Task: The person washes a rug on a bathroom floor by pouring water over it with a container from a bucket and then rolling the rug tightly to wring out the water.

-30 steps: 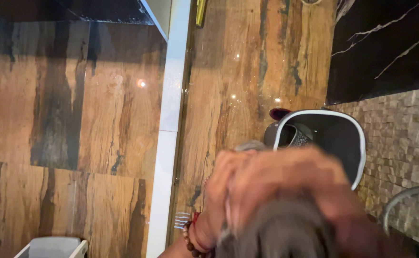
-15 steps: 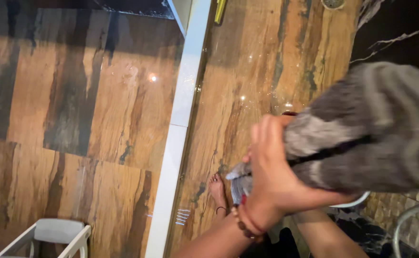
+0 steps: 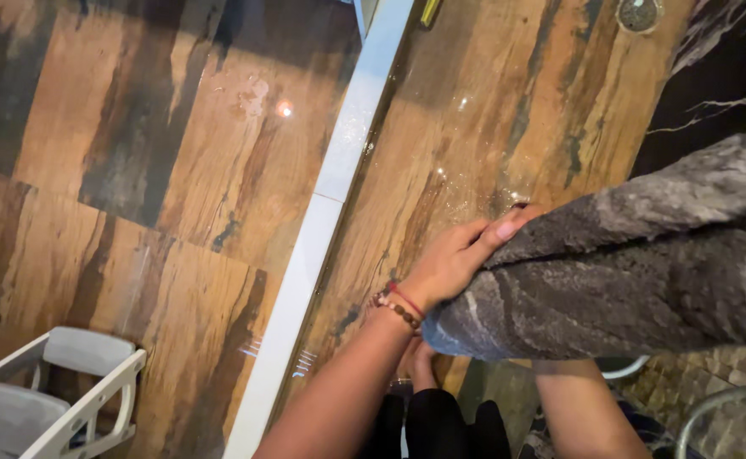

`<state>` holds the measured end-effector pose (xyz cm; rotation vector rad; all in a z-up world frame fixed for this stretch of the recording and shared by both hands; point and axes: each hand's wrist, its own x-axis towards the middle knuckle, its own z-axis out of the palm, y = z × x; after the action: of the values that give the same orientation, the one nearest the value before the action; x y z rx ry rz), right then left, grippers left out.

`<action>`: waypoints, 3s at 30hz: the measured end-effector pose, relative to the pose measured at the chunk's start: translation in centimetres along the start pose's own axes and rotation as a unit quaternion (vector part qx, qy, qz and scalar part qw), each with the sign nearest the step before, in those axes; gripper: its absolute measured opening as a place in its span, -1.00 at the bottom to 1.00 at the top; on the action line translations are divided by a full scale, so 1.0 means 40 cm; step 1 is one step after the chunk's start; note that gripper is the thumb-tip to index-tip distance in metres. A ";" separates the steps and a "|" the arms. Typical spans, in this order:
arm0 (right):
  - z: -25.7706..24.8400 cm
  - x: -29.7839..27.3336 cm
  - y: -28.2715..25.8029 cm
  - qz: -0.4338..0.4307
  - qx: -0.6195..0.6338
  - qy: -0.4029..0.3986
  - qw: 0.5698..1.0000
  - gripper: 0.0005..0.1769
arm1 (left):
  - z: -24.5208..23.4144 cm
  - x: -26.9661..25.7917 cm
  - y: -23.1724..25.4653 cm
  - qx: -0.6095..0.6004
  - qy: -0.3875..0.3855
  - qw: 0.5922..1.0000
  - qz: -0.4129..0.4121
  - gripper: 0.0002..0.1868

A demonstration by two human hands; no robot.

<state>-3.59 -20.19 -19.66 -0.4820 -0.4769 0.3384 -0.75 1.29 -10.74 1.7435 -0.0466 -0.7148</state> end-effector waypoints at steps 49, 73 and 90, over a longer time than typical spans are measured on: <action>0.138 0.196 -0.017 -0.039 -0.033 0.139 0.989 -0.80 | 0.117 0.045 -0.155 -0.351 0.292 0.888 -0.056 -0.59; 0.199 0.115 -0.013 -0.145 -0.101 0.313 0.933 -0.74 | -0.018 -0.040 0.136 0.194 0.155 0.968 0.008 -0.28; 0.168 -0.003 0.143 -0.068 0.028 0.331 0.941 -0.79 | 0.020 -0.140 0.121 0.422 0.201 0.774 0.426 -0.27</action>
<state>-8.24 -13.03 -17.42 -0.4726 0.1559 0.0420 -4.09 1.28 -4.07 2.3696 -0.9292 0.4619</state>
